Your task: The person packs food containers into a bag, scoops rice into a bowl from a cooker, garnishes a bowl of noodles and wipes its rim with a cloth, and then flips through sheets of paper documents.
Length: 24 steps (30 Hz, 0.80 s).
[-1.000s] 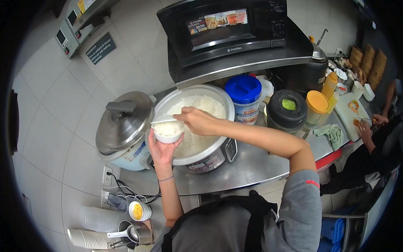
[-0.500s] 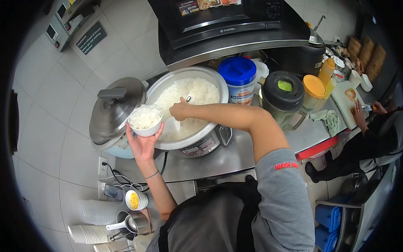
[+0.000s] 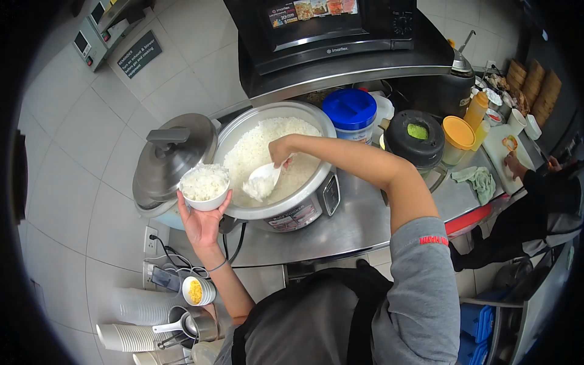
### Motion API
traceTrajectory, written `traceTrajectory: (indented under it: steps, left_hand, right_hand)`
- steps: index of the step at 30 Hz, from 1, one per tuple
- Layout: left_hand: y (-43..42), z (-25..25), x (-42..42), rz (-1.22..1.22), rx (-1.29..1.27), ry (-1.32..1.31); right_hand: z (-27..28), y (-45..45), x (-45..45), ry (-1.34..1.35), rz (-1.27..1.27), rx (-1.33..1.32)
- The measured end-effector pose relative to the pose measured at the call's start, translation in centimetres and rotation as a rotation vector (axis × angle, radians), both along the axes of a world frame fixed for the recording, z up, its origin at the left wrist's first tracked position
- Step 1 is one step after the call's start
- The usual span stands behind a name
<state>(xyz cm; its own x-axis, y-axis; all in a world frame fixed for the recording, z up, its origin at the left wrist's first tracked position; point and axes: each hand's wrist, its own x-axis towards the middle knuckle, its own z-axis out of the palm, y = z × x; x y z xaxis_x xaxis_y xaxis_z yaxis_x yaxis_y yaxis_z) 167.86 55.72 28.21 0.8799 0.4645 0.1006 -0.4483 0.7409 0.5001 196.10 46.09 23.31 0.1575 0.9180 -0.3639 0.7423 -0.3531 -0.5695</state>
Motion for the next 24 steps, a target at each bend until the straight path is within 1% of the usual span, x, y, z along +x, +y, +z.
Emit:
traceTrajectory:
  steps: [1,3,4,8,11,13,14,16,18,20,22,23,24]
  left_hand:
    - [0.1,0.0,-0.1,0.003,0.009,0.015]
    - [0.1,-0.2,0.0,0.004,0.025,0.021]
    - [0.1,-0.3,0.2,0.003,0.036,0.029]
    - [-0.4,-0.7,1.4,-0.019,0.055,0.054]
    - [-0.9,-1.2,2.5,-0.039,0.048,0.055]
    - [-1.3,-1.5,3.4,-0.026,0.054,0.088]
    - [-1.3,-1.7,3.9,-0.028,0.048,0.093]
    - [-1.3,-2.1,5.3,0.003,0.030,0.092]
    - [-0.9,-2.2,6.5,0.029,0.006,0.078]
    - [-0.4,-2.0,7.6,0.029,0.005,0.063]
    - [-0.1,-2.0,7.8,0.026,0.008,0.054]
    - [0.0,-2.0,7.8,-0.012,-0.017,0.047]
    - [0.1,-1.8,7.9,-0.050,-0.041,0.039]
  right_hand:
    - [0.7,-0.3,0.6,-0.004,0.001,0.005]
    - [2.3,-1.2,1.4,0.064,-0.146,0.008]
    - [3.0,-1.5,1.6,0.056,-0.172,-0.004]
    - [6.0,-2.7,1.9,0.077,-0.227,0.000]
    - [8.6,-3.5,1.1,0.094,-0.262,0.055]
    - [9.9,-3.7,-0.2,0.024,-0.304,0.193]
    - [9.8,-3.6,-0.8,0.023,-0.299,0.197]
    - [9.0,-3.7,-2.4,0.081,-0.280,0.453]
    - [6.9,-3.7,-5.0,-0.385,-0.160,0.735]
    - [5.3,-4.5,-8.8,-0.638,-0.152,0.939]
    - [4.6,-5.1,-11.9,-0.681,-0.182,0.989]
    - [4.5,-5.3,-12.6,-0.725,-0.219,1.038]
    - [4.3,-5.5,-12.5,-0.719,-0.199,1.032]
